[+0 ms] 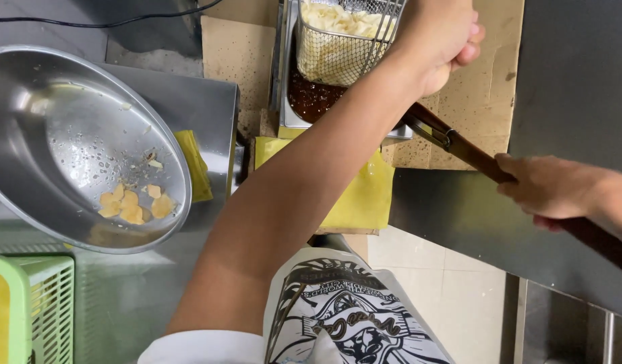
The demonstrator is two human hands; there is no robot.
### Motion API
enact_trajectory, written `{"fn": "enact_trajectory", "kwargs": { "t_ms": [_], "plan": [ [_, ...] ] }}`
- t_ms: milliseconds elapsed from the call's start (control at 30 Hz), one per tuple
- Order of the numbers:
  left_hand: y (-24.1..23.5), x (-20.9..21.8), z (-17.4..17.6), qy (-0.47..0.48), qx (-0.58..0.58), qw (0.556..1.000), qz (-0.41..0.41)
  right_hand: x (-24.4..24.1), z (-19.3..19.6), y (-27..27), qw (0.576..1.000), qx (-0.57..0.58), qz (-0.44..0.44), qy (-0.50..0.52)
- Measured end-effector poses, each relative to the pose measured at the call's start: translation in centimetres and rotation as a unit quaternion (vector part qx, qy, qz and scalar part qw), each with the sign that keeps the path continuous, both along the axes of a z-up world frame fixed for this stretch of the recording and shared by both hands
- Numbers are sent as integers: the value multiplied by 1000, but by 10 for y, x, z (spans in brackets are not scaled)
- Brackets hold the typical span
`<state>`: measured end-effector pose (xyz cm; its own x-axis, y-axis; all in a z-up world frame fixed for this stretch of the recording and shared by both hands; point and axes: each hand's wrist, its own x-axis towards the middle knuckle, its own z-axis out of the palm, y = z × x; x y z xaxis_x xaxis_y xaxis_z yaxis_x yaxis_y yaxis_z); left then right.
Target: Frying and draining chips in a commercial deep fryer using a skimmer and a basket.
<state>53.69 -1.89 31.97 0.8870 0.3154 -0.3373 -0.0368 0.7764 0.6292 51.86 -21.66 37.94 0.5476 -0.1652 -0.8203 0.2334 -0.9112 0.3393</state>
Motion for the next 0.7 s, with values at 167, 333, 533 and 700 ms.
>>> {"fn": "enact_trajectory", "kwargs": {
  "t_ms": [167,333,533,700],
  "plan": [
    [6,-17,19,61,-8,998,-13,68,-18,-32,966,163,-188,64],
    [8,-9,-1,29,16,999,-26,85,-32,-44,934,255,-229,107],
    [15,-7,-13,-11,46,998,-38,81,-60,-51,906,342,-208,137],
    [23,-15,-13,7,35,998,-54,83,-80,-44,898,352,-215,154]
  ]
}}
